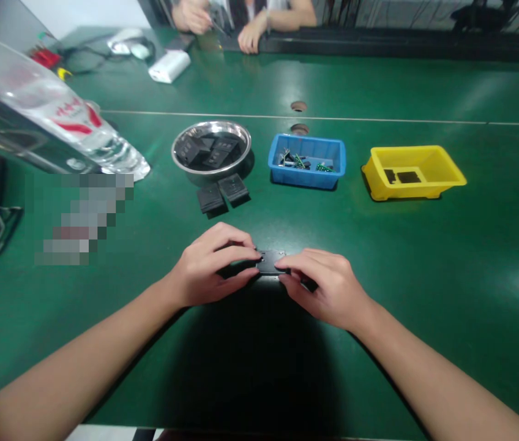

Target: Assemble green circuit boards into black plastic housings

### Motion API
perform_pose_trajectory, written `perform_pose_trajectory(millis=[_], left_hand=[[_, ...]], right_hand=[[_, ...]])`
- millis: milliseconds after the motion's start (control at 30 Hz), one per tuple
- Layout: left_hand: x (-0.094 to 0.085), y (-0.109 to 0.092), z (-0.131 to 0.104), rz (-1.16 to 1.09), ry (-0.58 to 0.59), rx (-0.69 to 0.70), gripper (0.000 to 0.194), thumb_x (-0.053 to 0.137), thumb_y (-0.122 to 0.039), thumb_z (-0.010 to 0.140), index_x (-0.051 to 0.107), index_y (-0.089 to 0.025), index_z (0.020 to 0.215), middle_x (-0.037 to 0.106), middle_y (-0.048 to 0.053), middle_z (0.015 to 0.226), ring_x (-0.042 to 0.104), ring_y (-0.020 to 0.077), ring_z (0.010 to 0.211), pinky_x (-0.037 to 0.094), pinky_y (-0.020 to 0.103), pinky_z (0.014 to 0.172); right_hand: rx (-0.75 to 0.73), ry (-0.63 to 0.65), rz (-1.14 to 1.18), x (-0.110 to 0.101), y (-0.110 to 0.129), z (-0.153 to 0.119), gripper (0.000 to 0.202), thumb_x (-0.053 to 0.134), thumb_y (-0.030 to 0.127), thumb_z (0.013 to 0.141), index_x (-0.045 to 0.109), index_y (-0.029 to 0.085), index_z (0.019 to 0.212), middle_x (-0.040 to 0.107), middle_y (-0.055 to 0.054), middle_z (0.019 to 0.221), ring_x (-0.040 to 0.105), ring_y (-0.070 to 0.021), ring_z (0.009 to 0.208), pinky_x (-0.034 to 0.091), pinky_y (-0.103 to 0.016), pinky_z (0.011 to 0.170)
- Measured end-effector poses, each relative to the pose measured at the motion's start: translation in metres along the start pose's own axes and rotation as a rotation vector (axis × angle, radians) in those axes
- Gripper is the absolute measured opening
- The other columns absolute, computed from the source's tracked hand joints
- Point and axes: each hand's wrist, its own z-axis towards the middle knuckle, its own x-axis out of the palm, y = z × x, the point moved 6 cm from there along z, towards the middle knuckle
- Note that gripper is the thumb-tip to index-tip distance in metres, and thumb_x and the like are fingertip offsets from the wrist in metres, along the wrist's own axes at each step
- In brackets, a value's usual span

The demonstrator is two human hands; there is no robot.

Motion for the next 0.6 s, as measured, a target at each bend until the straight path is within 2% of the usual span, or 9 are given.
perform_pose_trajectory(millis=[167, 367, 600], left_hand=[[0.0035, -0.0040, -0.0012, 0.002, 0.032, 0.054, 0.016, 0.070, -0.021, 0.094, 0.069, -0.019, 0.109, 0.075, 0.009, 0.107, 0.068, 0.0193, 0.094, 0.053, 0.033, 0.085], [0.0068, -0.0067, -0.0011, -0.004, 0.070, 0.058, 0.021, 0.067, -0.020, 0.095, 0.068, -0.021, 0.117, 0.075, 0.008, 0.112, 0.069, 0.0186, 0.097, 0.053, 0.032, 0.086], [0.0045, -0.0078, -0.0012, -0.007, 0.067, 0.069, 0.025, 0.069, -0.020, 0.094, 0.067, -0.021, 0.119, 0.074, 0.008, 0.115, 0.069, 0.0197, 0.099, 0.054, 0.033, 0.088]], right_hand=[[0.022, 0.044, -0.019, 0.0046, -0.0035, 0.0009, 0.010, 0.064, 0.015, 0.096, 0.073, 0.020, 0.098, 0.071, -0.001, 0.073, 0.062, -0.0125, 0.061, 0.047, -0.024, 0.059], [0.024, 0.009, 0.018, 0.0025, -0.0047, -0.0019, 0.021, 0.062, 0.014, 0.096, 0.068, 0.015, 0.116, 0.068, 0.002, 0.072, 0.060, -0.0098, 0.059, 0.047, -0.020, 0.059], [0.038, 0.091, -0.025, 0.0067, -0.0067, -0.0006, 0.012, 0.061, 0.016, 0.097, 0.070, 0.015, 0.106, 0.067, 0.000, 0.071, 0.058, -0.0105, 0.059, 0.046, -0.021, 0.059]])
